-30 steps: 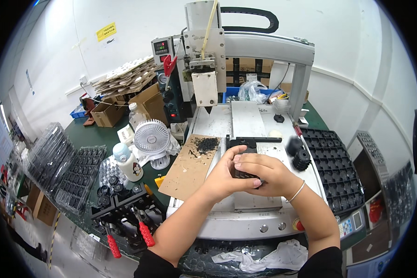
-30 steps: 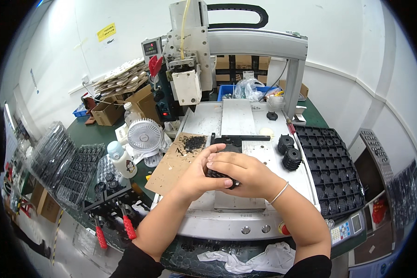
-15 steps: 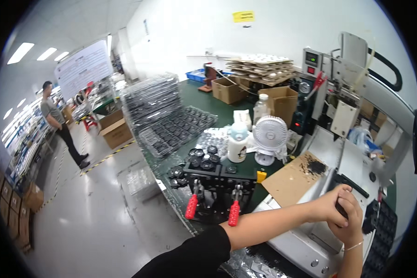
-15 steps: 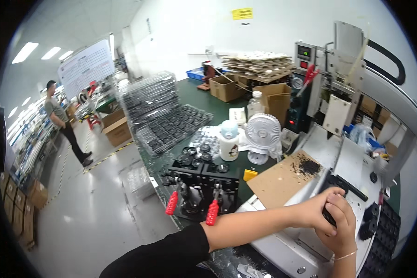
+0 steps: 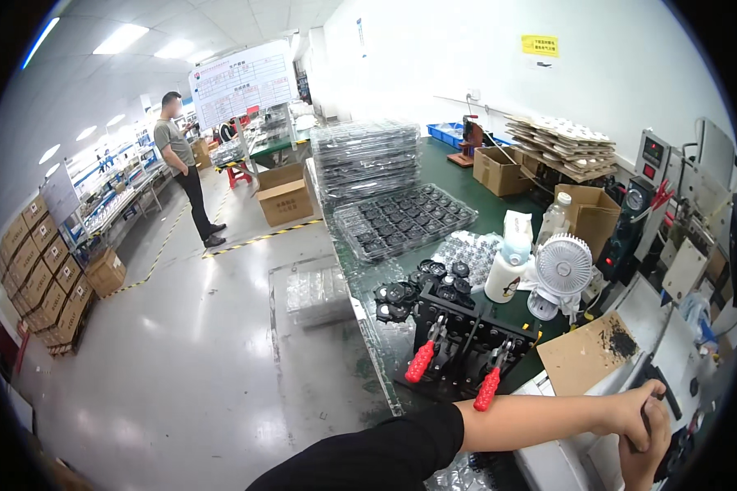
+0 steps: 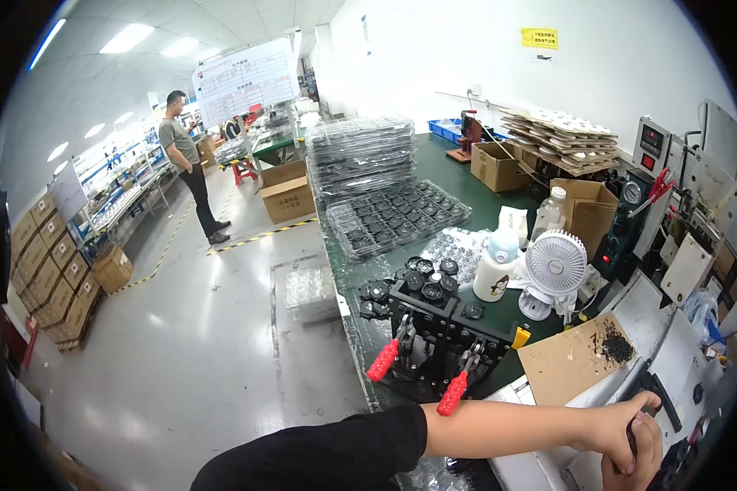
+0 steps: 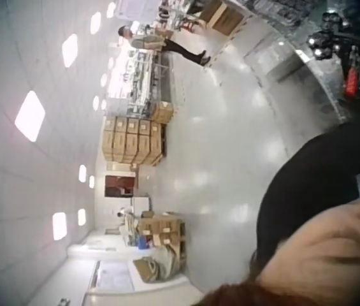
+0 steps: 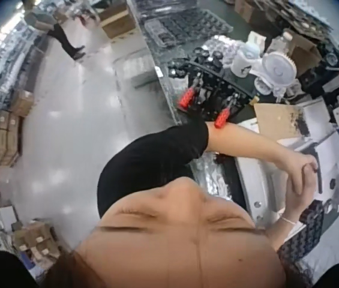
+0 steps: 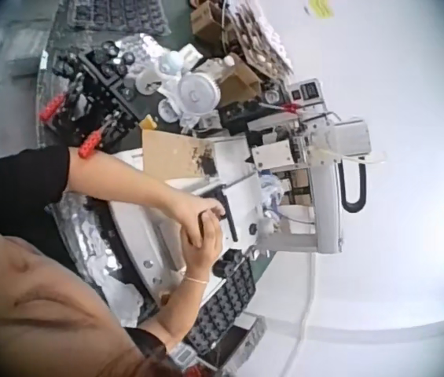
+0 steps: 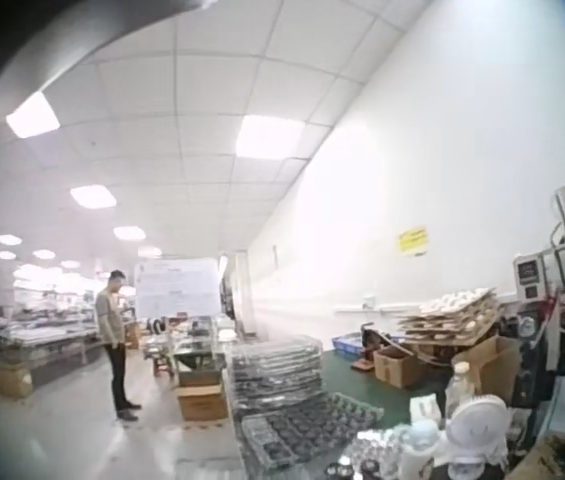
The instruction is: Assembling and testing electronic cooling fan components at an industrial workstation.
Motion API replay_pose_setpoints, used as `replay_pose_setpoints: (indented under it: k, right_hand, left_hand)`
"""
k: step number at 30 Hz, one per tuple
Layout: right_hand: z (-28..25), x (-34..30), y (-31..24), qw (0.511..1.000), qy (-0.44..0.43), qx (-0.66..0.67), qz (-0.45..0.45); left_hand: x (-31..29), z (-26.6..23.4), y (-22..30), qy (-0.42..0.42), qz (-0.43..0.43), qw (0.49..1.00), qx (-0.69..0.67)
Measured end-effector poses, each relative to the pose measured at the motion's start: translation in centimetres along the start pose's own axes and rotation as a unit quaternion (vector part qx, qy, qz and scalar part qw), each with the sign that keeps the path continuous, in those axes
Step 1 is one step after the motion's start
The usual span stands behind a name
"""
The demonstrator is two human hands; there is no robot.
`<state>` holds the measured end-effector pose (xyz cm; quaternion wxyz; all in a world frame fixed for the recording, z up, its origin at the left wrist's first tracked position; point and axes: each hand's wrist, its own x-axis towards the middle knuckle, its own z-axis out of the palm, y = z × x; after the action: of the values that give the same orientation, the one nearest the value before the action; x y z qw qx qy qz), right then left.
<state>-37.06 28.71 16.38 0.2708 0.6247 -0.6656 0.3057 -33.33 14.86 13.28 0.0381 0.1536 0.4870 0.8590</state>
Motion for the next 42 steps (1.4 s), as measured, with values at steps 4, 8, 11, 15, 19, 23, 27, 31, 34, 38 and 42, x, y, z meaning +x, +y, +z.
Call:
replay_pose_setpoints:
  k: [4,8,11,15,19,23,27,31,34,38,42]
  right_hand:
    - [0.4,-2.2,0.6,0.996,-0.026,0.036,0.073]
    - [1.0,1.6,0.2,0.998,-0.055,0.034,0.006]
    - [-1.2,3.0,-0.7,0.991,-0.082,0.037,0.097]
    - [-8.6,3.2,0.8,0.918,-0.180,-0.126,0.329]
    - [-14.1,1.0,2.7,0.781,-0.264,-0.209,0.525]
    - [-12.5,-4.3,4.3,0.698,-0.318,-0.244,0.594]
    - [-10.8,-7.2,5.4,0.661,-0.326,-0.224,0.637]
    - [-9.7,-8.1,6.4,0.659,-0.309,-0.219,0.650]
    - [-9.3,-8.1,6.8,0.665,-0.305,-0.220,0.645]
    - [-11.3,-7.1,7.3,0.691,-0.302,-0.242,0.611]
    - [-17.8,-4.6,8.8,0.708,-0.243,-0.274,0.604]
  left_hand:
    - [-0.8,-0.3,0.6,0.011,-0.042,0.999,-0.023]
    - [-1.3,-3.0,0.4,0.038,-0.028,0.997,-0.053]
    - [-0.5,-3.5,0.3,-0.027,-0.024,0.992,-0.121]
    - [0.8,-3.3,1.0,-0.012,-0.009,0.969,-0.245]
    - [0.9,-3.6,1.7,0.076,0.038,0.972,-0.221]
    - [0.9,-4.4,1.1,0.091,0.028,0.968,-0.234]
    - [1.0,-4.8,1.2,0.101,0.022,0.968,-0.227]
    - [0.8,-5.0,1.1,0.111,0.013,0.969,-0.218]
    - [0.9,-4.9,1.0,0.109,0.010,0.971,-0.213]
    - [0.7,-4.9,1.2,0.106,0.007,0.971,-0.214]
    - [0.7,-3.6,1.1,0.083,0.011,0.970,-0.229]
